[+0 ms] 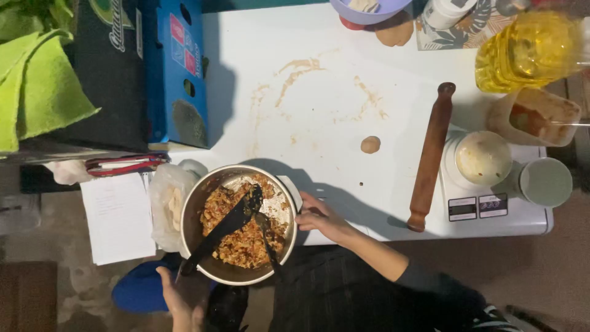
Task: Rolling out dough and filling empanadas with a meat mixture.
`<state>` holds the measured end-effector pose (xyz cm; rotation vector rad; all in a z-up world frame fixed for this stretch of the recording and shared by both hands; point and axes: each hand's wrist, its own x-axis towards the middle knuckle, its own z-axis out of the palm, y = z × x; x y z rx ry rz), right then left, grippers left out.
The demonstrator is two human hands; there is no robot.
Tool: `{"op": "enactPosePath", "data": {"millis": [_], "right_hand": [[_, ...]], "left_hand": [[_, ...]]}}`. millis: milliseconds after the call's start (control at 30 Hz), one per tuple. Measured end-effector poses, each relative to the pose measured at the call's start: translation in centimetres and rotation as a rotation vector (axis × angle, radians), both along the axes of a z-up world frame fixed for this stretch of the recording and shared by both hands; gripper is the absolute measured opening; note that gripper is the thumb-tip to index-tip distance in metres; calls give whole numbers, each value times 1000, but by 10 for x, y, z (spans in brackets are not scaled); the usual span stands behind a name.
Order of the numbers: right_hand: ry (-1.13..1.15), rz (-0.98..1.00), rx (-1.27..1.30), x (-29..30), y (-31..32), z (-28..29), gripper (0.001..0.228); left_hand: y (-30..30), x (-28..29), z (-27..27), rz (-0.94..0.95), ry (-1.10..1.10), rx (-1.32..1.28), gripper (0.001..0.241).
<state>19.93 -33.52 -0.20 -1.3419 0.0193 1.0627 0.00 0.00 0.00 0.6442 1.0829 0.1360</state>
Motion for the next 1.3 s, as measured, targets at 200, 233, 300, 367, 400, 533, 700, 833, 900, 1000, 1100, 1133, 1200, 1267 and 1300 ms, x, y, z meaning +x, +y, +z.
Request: {"op": "enactPosePath", "data": {"millis": [200,233,300,367,400,533,700,833,900,1000,1100,1133,1200,1267,1300], "right_hand": [[5,-36,63,-13,31,-17,99],[2,-54,52,-13,31,-19,99],[22,-55,103,-10,29,-24,88],[-170,2,-121,4,11,-30,67],[-353,75,-339,9,3,-32,50],[-637,-181,-857,44,-80,-35,42],[-1260,-358,-923,102,-105,-27,57],[-1219,-278,-860,119,-108,-58,49],[-1217,-199,-760,125,-106,-57,43],[-1227,-177,-541,124,-108,-21,48],[-1142,-242,-787,99,-130,16,43],[-1144,-242,-789,84,-145,19,43],[-831,-185,-1385,56,-176,26,48],[-698,-163,-1424,51,-191,24,62],[-558,-143,-1463,46,-199,22,76]], "left_hand": [[31,26,25,-99,-37,50,100],[40,27,17,-116,-40,39,100],[56,27,1,-194,-107,181,106],[135,-7,-84,-235,-32,163,107],[164,-32,-119,-266,47,156,108],[207,-68,-156,-257,2,545,83],[32,97,34,-220,-25,1215,54],[-85,184,110,-388,-170,1059,63],[-125,211,109,-613,-166,1218,61],[-185,239,103,-843,-217,1231,61],[-232,246,82,-1184,-199,1165,66],[-244,248,73,-1183,-201,1165,66],[-266,251,54,-1492,-227,1253,71],[-288,258,23,-1584,-264,1369,73],[-298,260,7,-1683,-303,1481,76]]}}
